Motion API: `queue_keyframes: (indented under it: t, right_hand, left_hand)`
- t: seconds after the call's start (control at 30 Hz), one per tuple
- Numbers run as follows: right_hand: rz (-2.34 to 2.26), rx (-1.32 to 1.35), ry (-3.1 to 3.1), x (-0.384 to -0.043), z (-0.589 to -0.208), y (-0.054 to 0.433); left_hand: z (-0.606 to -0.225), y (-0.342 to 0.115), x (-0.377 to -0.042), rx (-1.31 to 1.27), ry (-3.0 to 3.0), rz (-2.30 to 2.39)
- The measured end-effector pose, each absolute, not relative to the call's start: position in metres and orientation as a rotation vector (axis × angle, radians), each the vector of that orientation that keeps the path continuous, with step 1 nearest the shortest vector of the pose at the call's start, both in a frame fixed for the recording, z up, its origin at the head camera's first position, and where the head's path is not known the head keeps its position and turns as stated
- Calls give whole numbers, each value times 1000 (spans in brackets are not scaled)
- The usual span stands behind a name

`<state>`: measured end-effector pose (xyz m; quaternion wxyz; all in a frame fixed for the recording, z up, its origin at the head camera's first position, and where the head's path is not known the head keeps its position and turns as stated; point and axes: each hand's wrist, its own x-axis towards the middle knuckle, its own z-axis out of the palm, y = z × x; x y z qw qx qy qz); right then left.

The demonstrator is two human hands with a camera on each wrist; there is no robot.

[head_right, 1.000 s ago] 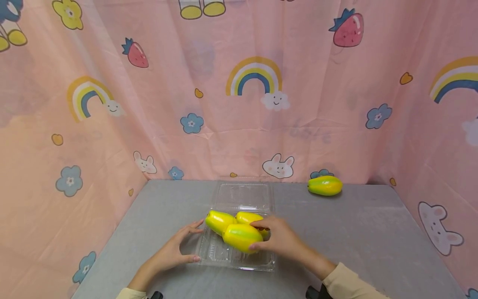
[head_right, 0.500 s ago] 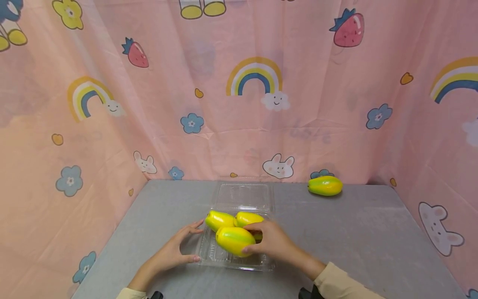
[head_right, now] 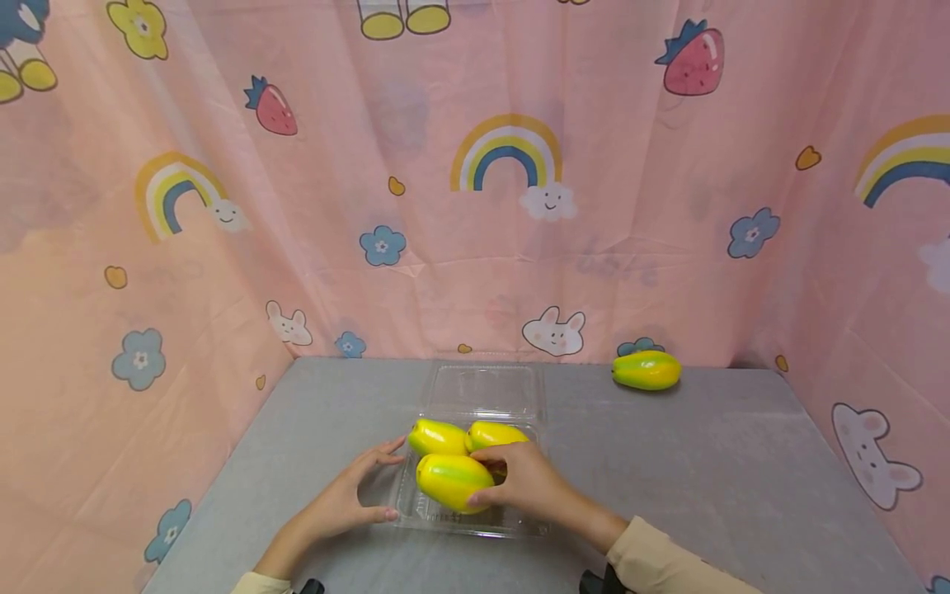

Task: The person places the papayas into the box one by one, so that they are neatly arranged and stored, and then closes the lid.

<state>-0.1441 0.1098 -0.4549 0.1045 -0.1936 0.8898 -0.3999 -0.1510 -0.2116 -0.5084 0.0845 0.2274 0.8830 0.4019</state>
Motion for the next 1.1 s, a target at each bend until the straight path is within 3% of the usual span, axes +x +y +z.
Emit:
queue_keyframes:
  t: [1.1]
  right_hand:
    - [-1213, -648, 2593, -147, -469, 89]
  left_hand:
    - [-509, -212, -152, 662, 2627, 1201]
